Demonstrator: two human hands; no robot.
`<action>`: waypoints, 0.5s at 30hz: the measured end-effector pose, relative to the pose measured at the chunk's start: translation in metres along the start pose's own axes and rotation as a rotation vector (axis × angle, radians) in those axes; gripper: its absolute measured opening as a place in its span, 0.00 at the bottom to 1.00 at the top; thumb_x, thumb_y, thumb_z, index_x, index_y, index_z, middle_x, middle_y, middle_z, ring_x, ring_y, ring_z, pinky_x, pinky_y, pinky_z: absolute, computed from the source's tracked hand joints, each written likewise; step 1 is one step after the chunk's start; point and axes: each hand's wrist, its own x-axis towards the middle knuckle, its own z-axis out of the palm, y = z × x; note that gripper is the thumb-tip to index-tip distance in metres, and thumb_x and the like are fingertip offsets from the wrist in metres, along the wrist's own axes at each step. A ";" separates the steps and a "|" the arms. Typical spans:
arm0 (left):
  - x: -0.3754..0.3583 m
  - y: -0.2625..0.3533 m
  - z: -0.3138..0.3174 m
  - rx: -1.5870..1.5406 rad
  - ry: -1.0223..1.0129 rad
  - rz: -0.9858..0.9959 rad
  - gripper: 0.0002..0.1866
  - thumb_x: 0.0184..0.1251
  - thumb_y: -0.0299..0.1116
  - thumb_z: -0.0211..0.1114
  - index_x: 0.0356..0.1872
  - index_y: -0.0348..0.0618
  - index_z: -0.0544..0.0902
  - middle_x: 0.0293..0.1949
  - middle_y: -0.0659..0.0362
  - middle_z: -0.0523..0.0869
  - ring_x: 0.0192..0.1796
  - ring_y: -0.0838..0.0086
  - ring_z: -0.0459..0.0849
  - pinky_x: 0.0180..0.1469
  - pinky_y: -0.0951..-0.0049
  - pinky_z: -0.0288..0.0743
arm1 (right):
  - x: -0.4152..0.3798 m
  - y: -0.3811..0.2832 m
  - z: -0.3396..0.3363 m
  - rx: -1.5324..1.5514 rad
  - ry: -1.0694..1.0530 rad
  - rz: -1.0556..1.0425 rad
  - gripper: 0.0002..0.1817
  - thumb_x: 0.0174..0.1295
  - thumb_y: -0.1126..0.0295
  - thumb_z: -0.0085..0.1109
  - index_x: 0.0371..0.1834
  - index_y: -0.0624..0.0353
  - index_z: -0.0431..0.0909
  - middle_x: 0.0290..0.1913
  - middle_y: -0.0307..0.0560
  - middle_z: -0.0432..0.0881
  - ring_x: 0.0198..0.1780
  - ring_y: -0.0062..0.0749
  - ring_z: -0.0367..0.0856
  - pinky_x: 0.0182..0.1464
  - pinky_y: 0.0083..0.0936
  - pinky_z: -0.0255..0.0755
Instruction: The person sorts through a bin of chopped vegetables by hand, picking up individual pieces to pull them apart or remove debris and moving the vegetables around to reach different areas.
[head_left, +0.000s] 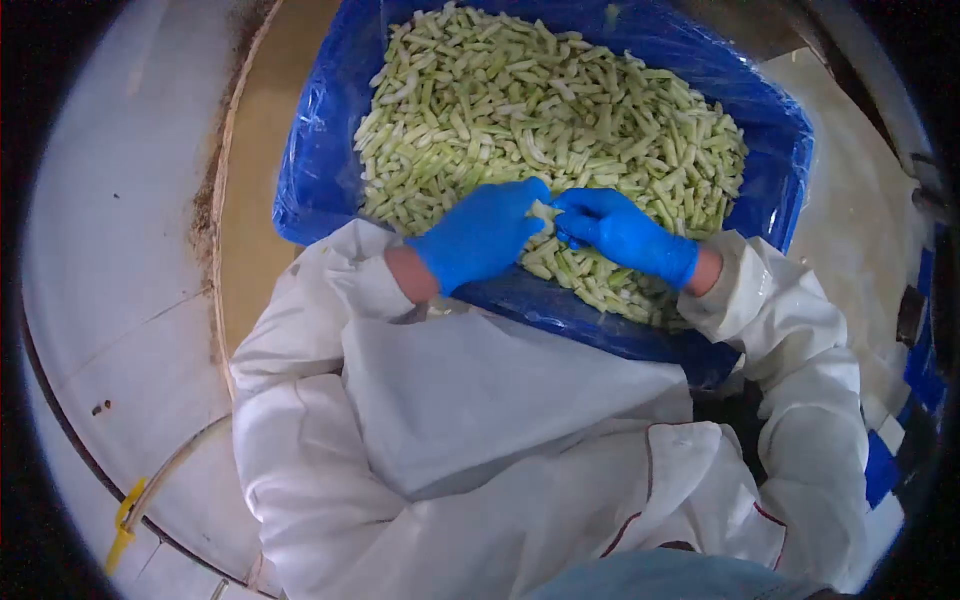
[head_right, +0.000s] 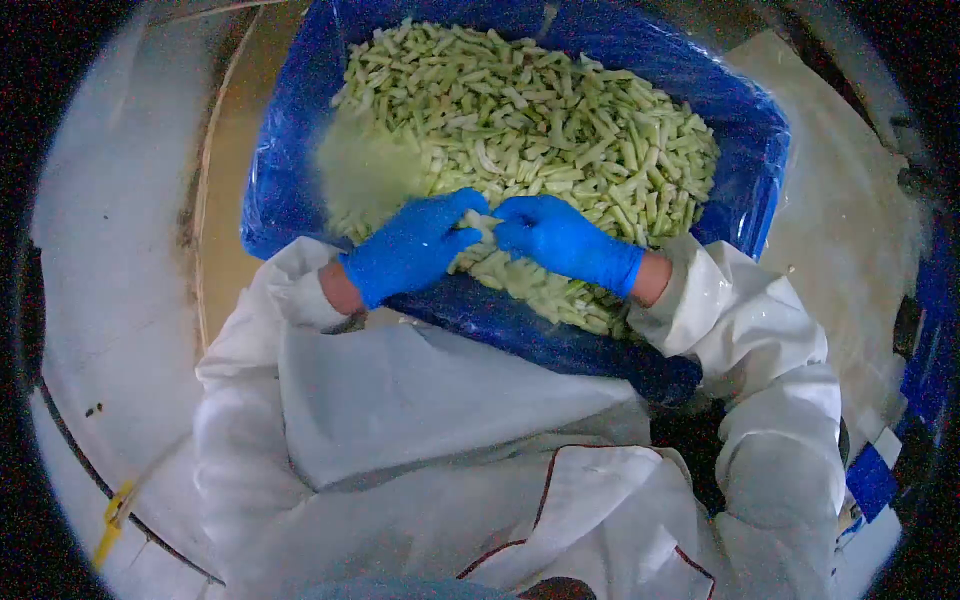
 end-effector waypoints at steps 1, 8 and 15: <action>0.001 -0.011 -0.007 0.072 0.002 0.060 0.11 0.60 0.32 0.58 0.42 0.39 0.76 0.38 0.47 0.81 0.42 0.52 0.79 0.45 0.60 0.73 | -0.001 -0.003 -0.004 -0.046 0.005 -0.003 0.15 0.58 0.66 0.53 0.45 0.62 0.77 0.30 0.48 0.80 0.31 0.31 0.78 0.38 0.28 0.71; 0.037 -0.051 -0.084 0.795 -0.055 -0.105 0.21 0.53 0.41 0.65 0.48 0.44 0.77 0.46 0.50 0.79 0.49 0.54 0.77 0.50 0.58 0.72 | -0.012 -0.007 -0.047 -0.722 0.071 -0.245 0.23 0.52 0.63 0.59 0.51 0.59 0.74 0.43 0.58 0.78 0.42 0.53 0.76 0.47 0.41 0.71; 0.099 -0.054 -0.012 0.779 -0.198 0.396 0.34 0.56 0.60 0.58 0.65 0.68 0.66 0.72 0.61 0.51 0.72 0.54 0.49 0.66 0.39 0.46 | -0.031 0.010 -0.015 -1.279 0.081 -0.293 0.35 0.47 0.64 0.63 0.62 0.56 0.65 0.64 0.56 0.61 0.59 0.56 0.64 0.57 0.46 0.65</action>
